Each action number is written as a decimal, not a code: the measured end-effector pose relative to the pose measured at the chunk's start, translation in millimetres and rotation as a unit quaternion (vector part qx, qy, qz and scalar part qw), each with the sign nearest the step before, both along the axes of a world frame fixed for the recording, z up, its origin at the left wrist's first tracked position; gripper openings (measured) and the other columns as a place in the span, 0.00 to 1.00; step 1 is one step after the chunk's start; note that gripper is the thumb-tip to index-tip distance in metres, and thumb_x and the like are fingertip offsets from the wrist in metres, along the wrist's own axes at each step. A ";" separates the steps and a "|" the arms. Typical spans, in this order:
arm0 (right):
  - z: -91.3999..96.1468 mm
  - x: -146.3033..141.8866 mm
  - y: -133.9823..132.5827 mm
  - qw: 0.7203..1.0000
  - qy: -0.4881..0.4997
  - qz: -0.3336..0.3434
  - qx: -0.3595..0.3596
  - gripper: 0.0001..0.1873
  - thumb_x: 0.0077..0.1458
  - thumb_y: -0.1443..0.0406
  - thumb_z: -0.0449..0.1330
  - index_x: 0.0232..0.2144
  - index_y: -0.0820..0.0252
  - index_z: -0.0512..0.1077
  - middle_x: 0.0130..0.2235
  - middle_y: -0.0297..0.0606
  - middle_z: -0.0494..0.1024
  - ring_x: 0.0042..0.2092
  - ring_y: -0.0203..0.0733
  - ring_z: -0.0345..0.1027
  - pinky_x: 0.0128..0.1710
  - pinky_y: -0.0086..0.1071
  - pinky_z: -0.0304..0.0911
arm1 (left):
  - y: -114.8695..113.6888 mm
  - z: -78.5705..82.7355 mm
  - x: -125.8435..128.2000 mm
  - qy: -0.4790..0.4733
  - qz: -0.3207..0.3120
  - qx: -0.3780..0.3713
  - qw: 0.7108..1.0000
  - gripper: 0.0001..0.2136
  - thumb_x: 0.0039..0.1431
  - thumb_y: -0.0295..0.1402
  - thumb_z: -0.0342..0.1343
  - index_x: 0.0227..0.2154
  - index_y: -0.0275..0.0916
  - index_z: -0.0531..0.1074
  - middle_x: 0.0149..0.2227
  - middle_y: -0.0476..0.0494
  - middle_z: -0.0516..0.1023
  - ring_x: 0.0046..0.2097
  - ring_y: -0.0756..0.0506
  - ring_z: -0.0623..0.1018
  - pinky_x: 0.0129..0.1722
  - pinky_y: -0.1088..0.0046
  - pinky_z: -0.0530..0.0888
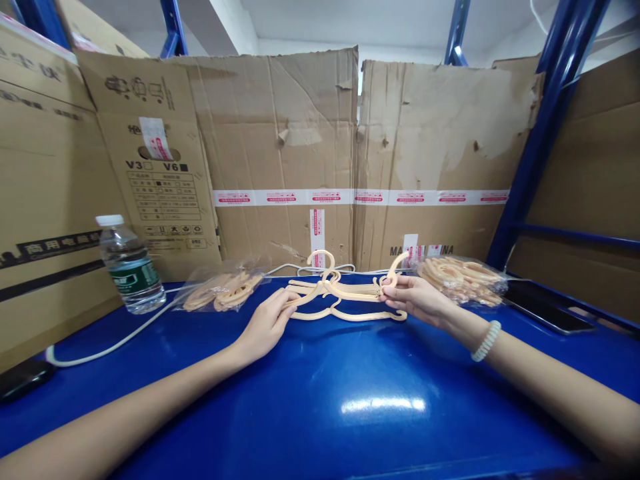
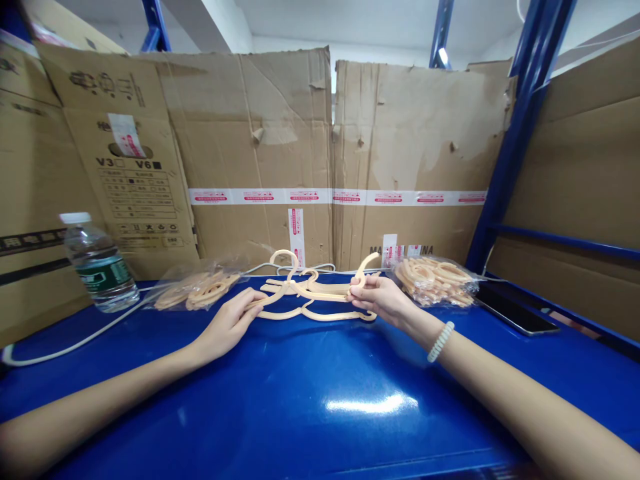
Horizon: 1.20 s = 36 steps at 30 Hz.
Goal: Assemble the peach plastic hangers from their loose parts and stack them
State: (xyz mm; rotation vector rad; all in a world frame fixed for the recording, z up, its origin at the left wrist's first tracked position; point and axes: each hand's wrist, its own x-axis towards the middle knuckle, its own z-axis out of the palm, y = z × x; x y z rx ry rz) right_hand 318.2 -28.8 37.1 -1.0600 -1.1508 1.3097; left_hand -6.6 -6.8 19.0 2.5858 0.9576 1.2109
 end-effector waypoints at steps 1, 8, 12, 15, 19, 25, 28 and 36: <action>0.8 1.5 0.1 1.000 -0.009 0.009 -0.010 0.13 0.41 0.69 0.71 0.30 0.61 0.73 0.31 0.36 0.77 0.35 0.35 0.73 0.35 0.25 0.70 | -0.2 0.2 0.0 0.000 -0.001 -0.001 1.000 0.08 0.65 0.30 0.45 0.39 0.40 0.69 0.37 0.45 0.74 0.38 0.45 0.74 0.39 0.70 0.71; 6.3 2.1 -4.1 0.994 -0.025 0.089 -0.062 0.13 0.40 0.65 0.72 0.25 0.63 0.72 0.33 0.39 0.78 0.39 0.41 0.75 0.38 0.30 0.72 | -1.2 1.0 0.3 0.002 -0.003 -0.011 1.000 0.08 0.65 0.30 0.45 0.38 0.39 0.69 0.37 0.44 0.74 0.38 0.45 0.74 0.39 0.69 0.71; 6.2 0.2 -4.3 0.990 -0.001 0.102 -0.094 0.10 0.46 0.67 0.69 0.27 0.63 0.70 0.34 0.42 0.80 0.39 0.42 0.77 0.39 0.30 0.73 | -1.4 1.0 0.2 0.006 -0.002 -0.004 1.000 0.08 0.65 0.30 0.45 0.38 0.39 0.69 0.37 0.45 0.74 0.37 0.45 0.73 0.38 0.70 0.70; 5.5 -0.3 -3.4 0.991 0.009 0.084 -0.106 0.07 0.50 0.70 0.66 0.28 0.63 0.69 0.31 0.43 0.80 0.35 0.41 0.78 0.37 0.29 0.74 | -1.4 0.9 0.1 0.005 -0.001 -0.001 1.000 0.08 0.64 0.30 0.45 0.38 0.39 0.69 0.36 0.45 0.73 0.38 0.45 0.73 0.39 0.70 0.70; 6.2 -2.0 -3.8 0.992 0.009 0.070 -0.107 0.07 0.50 0.72 0.65 0.28 0.63 0.69 0.29 0.42 0.79 0.32 0.40 0.78 0.36 0.29 0.74 | -0.6 0.1 -0.1 0.002 -0.003 -0.006 1.000 0.07 0.64 0.30 0.46 0.38 0.40 0.69 0.37 0.45 0.73 0.38 0.45 0.73 0.40 0.69 0.70; 2.8 -6.7 -4.5 0.996 -0.007 0.047 -0.079 0.08 0.50 0.72 0.66 0.26 0.64 0.69 0.26 0.40 0.78 0.29 0.37 0.77 0.33 0.26 0.74 | 0.6 -1.7 -1.0 0.007 -0.010 -0.016 1.000 0.07 0.65 0.30 0.45 0.39 0.39 0.69 0.37 0.45 0.72 0.39 0.45 0.73 0.40 0.70 0.69; -1.2 -9.1 -3.6 0.998 -0.018 0.022 -0.048 0.09 0.49 0.72 0.66 0.25 0.63 0.69 0.25 0.38 0.77 0.27 0.36 0.75 0.31 0.25 0.75 | 0.2 -1.6 -1.2 0.010 -0.011 -0.015 1.000 0.07 0.65 0.30 0.45 0.39 0.40 0.69 0.37 0.45 0.73 0.39 0.45 0.73 0.40 0.70 0.69; -7.2 -14.3 -1.5 0.998 -0.045 -0.040 0.035 0.14 0.44 0.67 0.70 0.25 0.62 0.67 0.23 0.36 0.76 0.24 0.36 0.74 0.26 0.25 0.73 | -2.7 1.8 0.2 0.015 -0.020 -0.033 0.999 0.09 0.66 0.31 0.44 0.40 0.39 0.69 0.39 0.44 0.74 0.41 0.44 0.74 0.41 0.69 0.69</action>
